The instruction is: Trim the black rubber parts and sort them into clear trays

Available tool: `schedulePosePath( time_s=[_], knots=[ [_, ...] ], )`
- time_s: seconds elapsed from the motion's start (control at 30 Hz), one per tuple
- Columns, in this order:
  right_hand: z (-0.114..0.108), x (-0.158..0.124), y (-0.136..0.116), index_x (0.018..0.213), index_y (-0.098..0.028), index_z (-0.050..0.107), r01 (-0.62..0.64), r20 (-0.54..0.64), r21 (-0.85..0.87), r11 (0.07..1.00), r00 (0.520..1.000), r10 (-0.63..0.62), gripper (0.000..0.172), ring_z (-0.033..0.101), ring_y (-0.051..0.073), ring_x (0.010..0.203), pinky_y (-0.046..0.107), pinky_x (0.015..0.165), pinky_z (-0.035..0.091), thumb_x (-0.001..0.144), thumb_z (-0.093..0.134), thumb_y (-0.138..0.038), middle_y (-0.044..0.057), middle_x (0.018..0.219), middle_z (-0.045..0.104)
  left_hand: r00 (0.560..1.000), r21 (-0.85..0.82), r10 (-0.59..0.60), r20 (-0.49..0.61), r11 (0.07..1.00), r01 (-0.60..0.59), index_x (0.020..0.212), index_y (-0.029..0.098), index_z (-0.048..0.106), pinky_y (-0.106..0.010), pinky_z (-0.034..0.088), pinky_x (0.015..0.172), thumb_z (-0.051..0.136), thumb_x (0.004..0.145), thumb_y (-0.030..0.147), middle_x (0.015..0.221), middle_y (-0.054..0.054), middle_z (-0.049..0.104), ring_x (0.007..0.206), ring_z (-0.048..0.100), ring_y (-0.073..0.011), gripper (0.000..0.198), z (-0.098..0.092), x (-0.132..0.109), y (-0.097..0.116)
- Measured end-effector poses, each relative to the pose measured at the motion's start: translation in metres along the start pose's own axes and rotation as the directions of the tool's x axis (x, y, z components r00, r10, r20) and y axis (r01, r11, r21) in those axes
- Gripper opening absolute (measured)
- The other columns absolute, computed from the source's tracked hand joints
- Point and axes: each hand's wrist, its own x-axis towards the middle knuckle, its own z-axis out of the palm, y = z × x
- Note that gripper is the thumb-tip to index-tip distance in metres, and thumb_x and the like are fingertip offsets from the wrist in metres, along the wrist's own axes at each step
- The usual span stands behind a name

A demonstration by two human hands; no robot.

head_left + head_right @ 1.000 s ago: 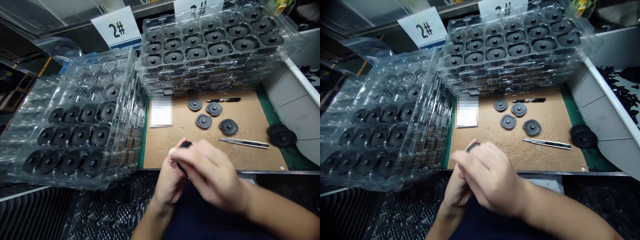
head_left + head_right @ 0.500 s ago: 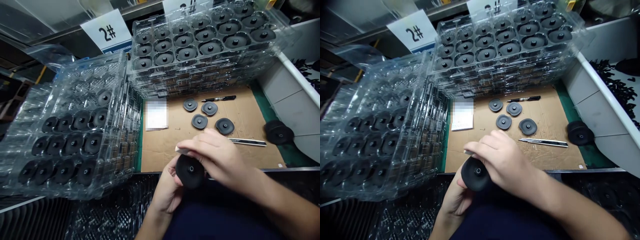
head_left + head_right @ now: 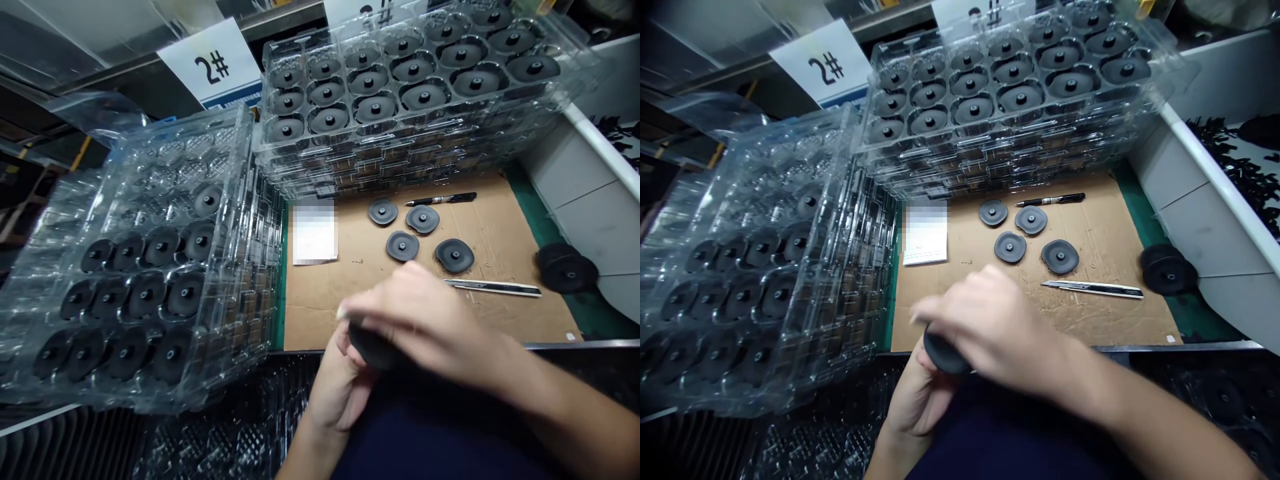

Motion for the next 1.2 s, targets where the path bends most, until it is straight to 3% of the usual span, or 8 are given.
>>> schedulePosePath(
  time_s=[0.17,0.33,0.47,0.63,0.83,0.97,1.13,1.2],
  knots=[
    [0.019,-0.032,0.045,0.111,-0.025,0.065,-0.506,-0.028,0.046,0.861,0.861,0.507,0.027,0.061,0.016,0.081,0.027,0.068,0.046,0.09,0.048,-0.032,0.003,0.098,0.068,1.0,-0.088,0.011,0.02,0.996,-0.009,0.126,0.033,0.049,-0.041,0.05,0.091,0.076,0.066,0.037,0.124,-0.008,0.06,0.109,0.06,-0.0302,0.066,-0.005,-0.002,0.004],
    [0.06,-0.084,0.054,0.1,-0.024,0.069,-0.53,0.147,0.097,0.843,0.845,0.514,0.023,0.065,0.017,0.076,0.029,0.068,0.052,0.089,0.049,-0.028,0.003,0.084,0.07,0.996,-0.109,0.074,-0.057,0.991,-0.08,0.129,0.03,0.046,-0.047,0.045,0.096,0.073,0.064,0.049,0.129,-0.012,0.056,0.112,0.057,-0.0327,0.073,-0.007,0.0,0.007],
    [0.046,-0.068,0.043,0.107,-0.024,0.065,-0.554,0.09,0.112,0.825,0.832,0.547,0.025,0.064,0.018,0.088,0.031,0.076,0.051,0.09,0.047,-0.029,0.005,0.1,0.068,0.994,-0.109,0.086,-0.061,0.99,-0.093,0.128,0.029,0.047,-0.047,0.043,0.098,0.067,0.071,0.048,0.127,-0.012,0.058,0.114,0.057,-0.0317,0.064,-0.007,0.003,0.006],
    [0.022,-0.015,-0.006,0.115,-0.021,0.058,-0.266,-0.19,0.141,0.953,0.938,0.29,0.028,0.057,0.017,0.094,0.031,0.084,0.046,0.09,0.048,-0.02,0.005,0.103,0.064,0.987,-0.048,0.16,0.002,0.986,-0.159,0.125,0.023,0.053,-0.041,0.039,0.105,0.068,0.074,0.04,0.129,-0.011,0.057,0.122,0.05,-0.0292,0.056,-0.01,0.004,0.0],
    [0.029,0.003,-0.027,0.104,-0.017,0.06,-0.122,0.093,0.192,0.974,0.99,0.105,0.022,0.056,0.014,0.081,0.03,0.078,0.047,0.088,0.045,-0.012,0.003,0.089,0.064,0.962,0.025,0.253,-0.106,0.968,-0.251,0.12,0.027,0.058,-0.034,0.047,0.096,0.074,0.071,0.031,0.118,-0.006,0.064,0.112,0.058,-0.0258,0.051,-0.011,-0.002,-0.004],
    [0.029,-0.003,-0.028,0.106,-0.009,0.06,-0.023,-0.126,0.045,0.999,0.992,0.028,0.024,0.053,0.018,0.079,0.034,0.076,0.047,0.088,0.044,-0.012,0.009,0.086,0.063,0.959,0.037,0.264,-0.102,0.964,-0.262,0.116,0.025,0.061,-0.034,0.046,0.098,0.075,0.07,0.028,0.107,-0.005,0.068,0.105,0.061,-0.0234,0.048,-0.006,-0.006,-0.002],
    [0.023,-0.01,-0.034,0.105,-0.011,0.059,0.004,-0.01,0.169,0.986,1.0,-0.003,0.024,0.053,0.014,0.078,0.029,0.077,0.047,0.086,0.046,-0.007,0.006,0.089,0.064,0.956,0.032,0.291,-0.049,0.957,-0.289,0.117,0.026,0.06,-0.032,0.048,0.096,0.078,0.064,0.032,0.117,-0.004,0.065,0.109,0.06,-0.0247,0.056,-0.004,-0.009,0.0],
    [0.022,-0.003,-0.033,0.103,-0.01,0.06,-0.001,-0.076,0.114,0.993,0.997,0.009,0.022,0.053,0.015,0.075,0.031,0.073,0.047,0.087,0.045,-0.009,0.007,0.085,0.064,0.96,0.038,0.279,-0.014,0.96,-0.278,0.115,0.024,0.062,-0.03,0.047,0.096,0.078,0.065,0.033,0.116,-0.006,0.065,0.109,0.06,-0.024,0.054,-0.003,-0.009,-0.001]
  ],
)
